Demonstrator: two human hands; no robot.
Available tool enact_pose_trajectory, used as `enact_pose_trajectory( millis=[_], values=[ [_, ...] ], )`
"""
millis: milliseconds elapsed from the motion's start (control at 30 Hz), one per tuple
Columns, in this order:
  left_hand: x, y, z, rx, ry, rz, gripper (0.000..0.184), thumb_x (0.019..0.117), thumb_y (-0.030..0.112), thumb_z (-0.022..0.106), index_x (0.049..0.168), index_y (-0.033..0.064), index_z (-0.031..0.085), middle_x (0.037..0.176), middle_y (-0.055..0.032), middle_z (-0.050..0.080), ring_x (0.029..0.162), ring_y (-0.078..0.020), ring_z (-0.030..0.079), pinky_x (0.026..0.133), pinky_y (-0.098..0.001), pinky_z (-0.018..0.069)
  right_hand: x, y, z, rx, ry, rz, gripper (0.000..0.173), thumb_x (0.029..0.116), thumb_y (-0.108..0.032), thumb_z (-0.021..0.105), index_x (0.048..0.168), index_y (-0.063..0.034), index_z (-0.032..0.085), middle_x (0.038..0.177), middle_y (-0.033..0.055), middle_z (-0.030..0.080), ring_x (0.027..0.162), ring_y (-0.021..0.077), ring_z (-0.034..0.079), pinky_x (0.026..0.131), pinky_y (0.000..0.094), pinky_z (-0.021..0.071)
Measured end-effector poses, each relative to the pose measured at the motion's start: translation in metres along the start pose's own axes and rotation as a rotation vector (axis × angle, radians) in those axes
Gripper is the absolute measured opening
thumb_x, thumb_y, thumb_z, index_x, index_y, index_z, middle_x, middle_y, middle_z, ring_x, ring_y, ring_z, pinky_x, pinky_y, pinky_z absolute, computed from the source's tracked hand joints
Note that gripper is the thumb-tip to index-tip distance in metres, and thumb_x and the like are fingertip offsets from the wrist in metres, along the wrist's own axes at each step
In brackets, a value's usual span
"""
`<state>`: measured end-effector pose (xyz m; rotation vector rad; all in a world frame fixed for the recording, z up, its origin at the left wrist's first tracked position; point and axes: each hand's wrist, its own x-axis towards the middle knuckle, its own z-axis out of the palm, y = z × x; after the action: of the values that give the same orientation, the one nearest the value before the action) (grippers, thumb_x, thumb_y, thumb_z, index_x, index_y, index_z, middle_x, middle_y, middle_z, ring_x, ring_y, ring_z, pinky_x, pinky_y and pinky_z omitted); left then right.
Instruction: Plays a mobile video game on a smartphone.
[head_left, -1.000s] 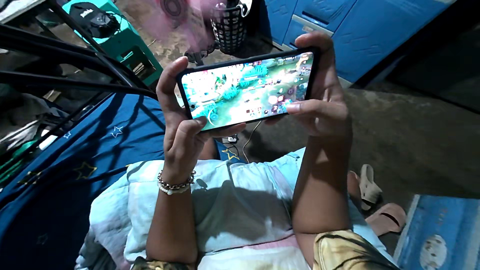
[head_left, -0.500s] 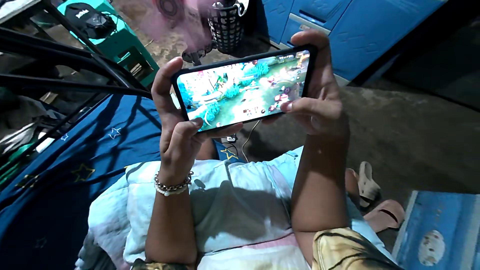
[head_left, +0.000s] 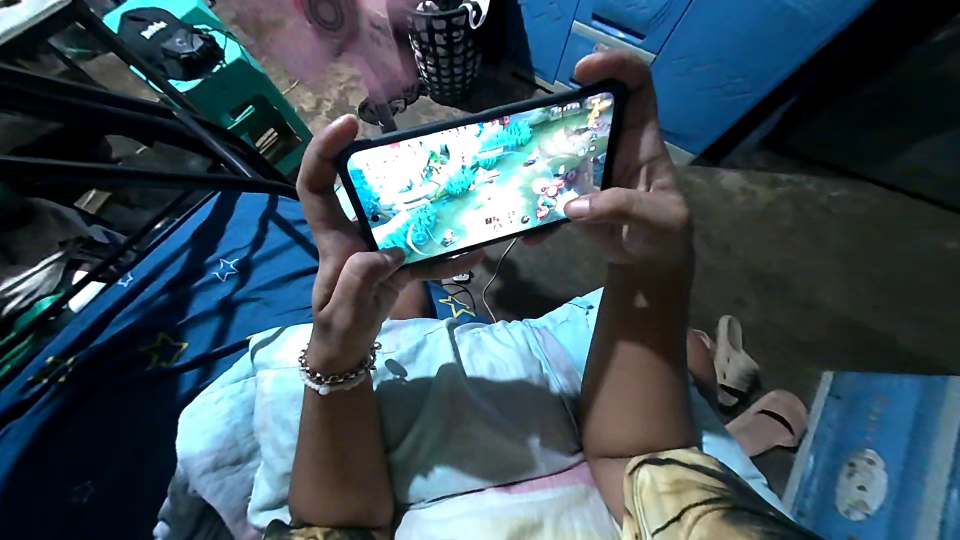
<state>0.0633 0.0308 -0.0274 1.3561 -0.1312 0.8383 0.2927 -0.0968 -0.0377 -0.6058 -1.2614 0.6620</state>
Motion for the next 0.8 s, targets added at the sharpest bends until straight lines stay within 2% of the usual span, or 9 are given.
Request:
enact_pose_trajectory(
  millis=[67, 133, 200, 333, 400, 533, 633, 700, 800],
  values=[
    [-0.0004, 0.0009, 0.0010, -0.001, -0.014, -0.009, 0.075, 0.0910, 0.002, 0.060, 0.152, 0.0262, 0.024, 0.143, -0.0034, 0.048, 0.120, -0.0221, 0.063, 0.082, -0.0419, 0.0648, 0.0004, 0.0010, -0.0017, -0.006, 0.007, -0.010, 0.075, 0.0789, 0.000, 0.071, 0.143, -0.0172, 0.036, 0.131, -0.0010, 0.056, 0.111, 0.0141, 0.065, 0.079, 0.0330, 0.0643],
    [-0.0003, 0.0007, 0.0013, 0.009, -0.026, -0.005, 0.075, 0.0914, 0.003, 0.061, 0.152, 0.0263, 0.024, 0.143, -0.0017, 0.048, 0.119, -0.0196, 0.063, 0.082, -0.0386, 0.0646, -0.0001, 0.0008, -0.0037, -0.024, -0.009, -0.019, 0.075, 0.0802, 0.000, 0.070, 0.144, -0.0157, 0.034, 0.134, -0.0016, 0.054, 0.115, 0.0129, 0.063, 0.089, 0.0323, 0.0613],
    [-0.0008, 0.0007, 0.0010, 0.013, -0.029, -0.009, 0.075, 0.0924, 0.004, 0.061, 0.153, 0.0264, 0.022, 0.144, -0.0017, 0.048, 0.119, -0.0196, 0.063, 0.081, -0.0377, 0.0646, -0.0002, 0.0000, -0.0023, -0.006, 0.012, -0.004, 0.075, 0.0796, 0.000, 0.070, 0.143, -0.0158, 0.034, 0.132, 0.0010, 0.055, 0.113, 0.0164, 0.065, 0.081, 0.0351, 0.0644],
    [-0.0018, 0.0008, 0.0013, -0.017, -0.030, -0.029, 0.077, 0.0930, 0.003, 0.061, 0.154, 0.0268, 0.021, 0.143, -0.0039, 0.048, 0.117, -0.0218, 0.065, 0.077, -0.0408, 0.0658, 0.0005, -0.0019, -0.0007, -0.020, 0.026, 0.006, 0.076, 0.0795, -0.003, 0.071, 0.144, -0.0148, 0.033, 0.131, 0.0008, 0.055, 0.110, 0.0163, 0.066, 0.078, 0.0355, 0.0650],
    [-0.0016, 0.0007, 0.0020, -0.010, -0.029, -0.019, 0.077, 0.0925, 0.003, 0.062, 0.154, 0.0265, 0.022, 0.143, -0.0029, 0.048, 0.117, -0.0203, 0.064, 0.078, -0.0399, 0.0656, 0.0006, -0.0029, -0.0004, -0.045, 0.023, 0.005, 0.078, 0.0809, -0.005, 0.073, 0.146, -0.0144, 0.032, 0.133, -0.0005, 0.054, 0.112, 0.0145, 0.064, 0.084, 0.0341, 0.0633],
    [-0.0013, -0.0003, 0.0028, 0.012, -0.036, 0.009, 0.076, 0.0925, 0.005, 0.063, 0.153, 0.0250, 0.022, 0.145, -0.0010, 0.047, 0.121, -0.0177, 0.061, 0.085, -0.0364, 0.0636, 0.0019, -0.0007, -0.0019, -0.077, 0.004, -0.032, 0.082, 0.0816, -0.006, 0.076, 0.149, -0.0113, 0.029, 0.136, 0.0010, 0.053, 0.115, 0.0155, 0.063, 0.087, 0.0350, 0.0631],
    [-0.0019, 0.0000, 0.0026, -0.011, -0.030, -0.008, 0.078, 0.0919, 0.003, 0.063, 0.154, 0.0262, 0.022, 0.144, -0.0024, 0.047, 0.120, -0.0204, 0.062, 0.081, -0.0399, 0.0650, 0.0028, 0.0004, -0.0011, -0.110, -0.009, -0.066, 0.089, 0.0788, -0.004, 0.079, 0.150, -0.0090, 0.026, 0.138, 0.0012, 0.053, 0.119, 0.0148, 0.062, 0.097, 0.0350, 0.0593],
    [-0.0021, 0.0004, 0.0033, -0.019, -0.024, -0.016, 0.077, 0.0922, 0.002, 0.062, 0.153, 0.0266, 0.022, 0.143, -0.0036, 0.049, 0.118, -0.0224, 0.064, 0.079, -0.0421, 0.0656, 0.0025, 0.0003, 0.0006, -0.106, 0.001, -0.060, 0.092, 0.0765, -0.003, 0.082, 0.150, -0.0110, 0.027, 0.135, 0.0017, 0.055, 0.113, 0.0149, 0.065, 0.088, 0.0333, 0.0628],
    [-0.0018, 0.0000, 0.0043, 0.003, -0.027, -0.001, 0.078, 0.0915, 0.001, 0.061, 0.154, 0.0258, 0.021, 0.144, -0.0023, 0.048, 0.122, -0.0207, 0.062, 0.086, -0.0405, 0.0639, 0.0023, 0.0002, 0.0016, -0.123, 0.015, -0.049, 0.092, 0.0755, 0.001, 0.080, 0.150, -0.0121, 0.027, 0.134, 0.0016, 0.056, 0.109, 0.0145, 0.066, 0.081, 0.0319, 0.0644]
  ],
)
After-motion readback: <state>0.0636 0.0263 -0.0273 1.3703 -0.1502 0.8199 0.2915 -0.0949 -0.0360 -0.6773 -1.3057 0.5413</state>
